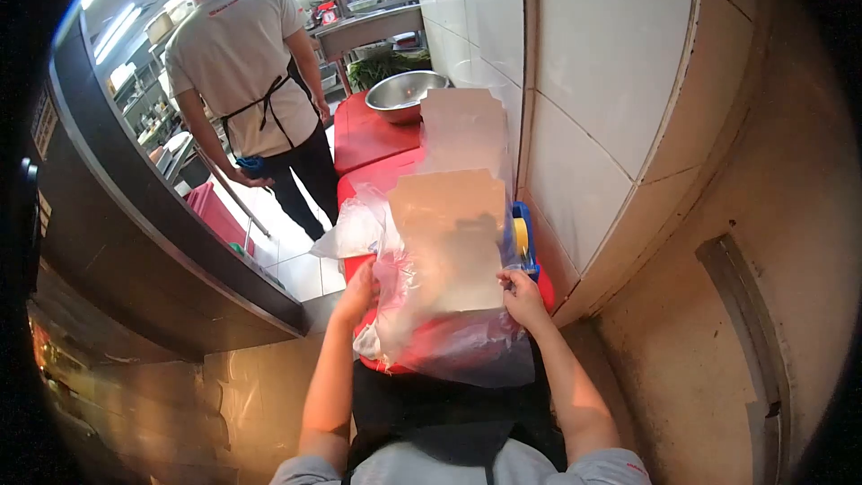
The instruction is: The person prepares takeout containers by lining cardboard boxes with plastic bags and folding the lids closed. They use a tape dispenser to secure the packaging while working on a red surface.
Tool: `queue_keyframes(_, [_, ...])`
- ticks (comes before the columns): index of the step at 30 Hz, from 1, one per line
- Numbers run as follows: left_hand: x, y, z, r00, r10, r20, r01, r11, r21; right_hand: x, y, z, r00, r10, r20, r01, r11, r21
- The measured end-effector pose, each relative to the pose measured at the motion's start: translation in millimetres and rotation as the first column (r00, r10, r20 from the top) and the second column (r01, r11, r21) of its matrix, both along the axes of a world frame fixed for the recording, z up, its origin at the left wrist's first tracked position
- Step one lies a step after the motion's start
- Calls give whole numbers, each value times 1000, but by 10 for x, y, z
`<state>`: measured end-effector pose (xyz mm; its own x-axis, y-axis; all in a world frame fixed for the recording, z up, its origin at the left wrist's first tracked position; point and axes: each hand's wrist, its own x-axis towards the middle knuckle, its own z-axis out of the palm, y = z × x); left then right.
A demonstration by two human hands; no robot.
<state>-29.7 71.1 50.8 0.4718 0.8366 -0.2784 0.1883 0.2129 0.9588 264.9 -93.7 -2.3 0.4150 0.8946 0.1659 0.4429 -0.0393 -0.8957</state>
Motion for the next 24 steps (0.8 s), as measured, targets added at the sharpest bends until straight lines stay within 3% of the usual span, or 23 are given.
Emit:
queue_keyframes(2, [-86,-237,-119,995,-70,71,69,998,13,5,-18,38,1000,-26,-6,26,998,-59])
queue_keyframes(4, [-115,-385,-145,984,-129,126,128,992,19,10,-11,2,999,-21,25,19,998,54])
queue_keyframes(5, [-100,-411,-173,974,-201,100,188,974,125,-2,14,-8,999,-19,39,14,993,118])
queue_keyframes(8, [-111,-401,-75,936,-312,165,316,949,2,-57,-34,94,997,-66,31,64,997,40])
queue_keyframes(9, [-146,-491,-32,793,-241,560,385,910,-153,-55,-11,53,997,-73,31,71,996,57])
queue_keyframes(12, [-265,-668,-125,852,-387,354,356,922,150,27,13,-169,997,-72,11,71,996,61])
queue_keyframes(14, [-378,-734,-154,921,-383,66,372,918,134,-3,-8,-53,995,-77,58,75,996,37])
queue_keyframes(16, [-478,-803,-199,901,-368,-231,396,914,90,61,17,-135,997,-71,-39,70,997,-8])
queue_keyframes(17, [-517,-817,-309,928,-347,-134,368,910,193,52,34,-147,993,-78,-89,76,997,-31])
queue_keyframes(20, [-551,-810,-516,948,-95,303,70,993,94,17,3,-69,997,-62,-55,62,998,10])
queue_keyframes(24, [-440,-794,-616,998,63,-31,-58,989,138,7,-87,-34,950,73,-304,-78,997,-4])
